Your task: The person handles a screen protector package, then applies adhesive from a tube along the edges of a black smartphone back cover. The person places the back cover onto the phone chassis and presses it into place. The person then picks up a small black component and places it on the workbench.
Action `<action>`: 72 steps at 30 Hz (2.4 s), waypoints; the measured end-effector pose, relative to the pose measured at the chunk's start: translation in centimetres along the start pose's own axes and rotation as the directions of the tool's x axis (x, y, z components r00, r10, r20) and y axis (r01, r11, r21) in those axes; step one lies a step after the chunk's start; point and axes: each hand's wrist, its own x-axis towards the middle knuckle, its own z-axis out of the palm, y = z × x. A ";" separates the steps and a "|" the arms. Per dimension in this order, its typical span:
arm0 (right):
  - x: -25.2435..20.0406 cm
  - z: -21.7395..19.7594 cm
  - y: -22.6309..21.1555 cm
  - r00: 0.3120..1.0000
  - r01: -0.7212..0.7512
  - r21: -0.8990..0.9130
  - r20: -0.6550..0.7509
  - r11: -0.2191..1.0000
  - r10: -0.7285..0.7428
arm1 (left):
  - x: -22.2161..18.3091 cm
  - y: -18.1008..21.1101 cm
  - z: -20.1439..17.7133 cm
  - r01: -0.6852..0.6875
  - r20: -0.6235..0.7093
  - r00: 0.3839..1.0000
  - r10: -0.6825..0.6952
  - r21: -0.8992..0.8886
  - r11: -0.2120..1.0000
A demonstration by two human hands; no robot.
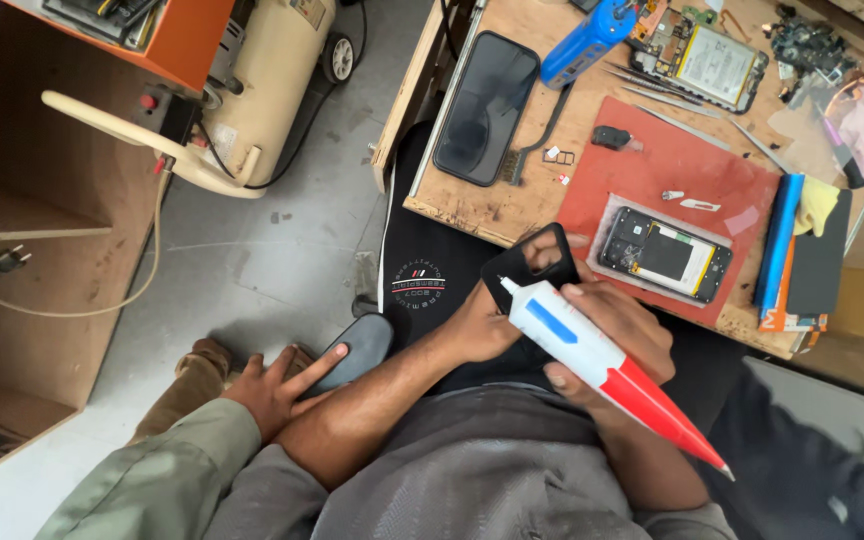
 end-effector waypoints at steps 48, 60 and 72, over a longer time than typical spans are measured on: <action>1.0 0.4 0.9 0.983 0.177 -0.047 0.051 0.983 -0.174 | 0.2 -0.2 0.7 0.050 0.021 0.999 -0.048 -0.075 0.996; 1.1 0.4 0.8 0.984 0.177 -0.046 0.032 0.983 -0.176 | 0.2 -0.3 0.6 0.024 0.035 0.999 -0.022 -0.070 0.997; 1.0 0.3 0.7 0.986 0.168 -0.101 0.023 0.981 -0.167 | -0.2 -0.6 0.6 0.027 0.031 0.999 -0.025 -0.046 0.999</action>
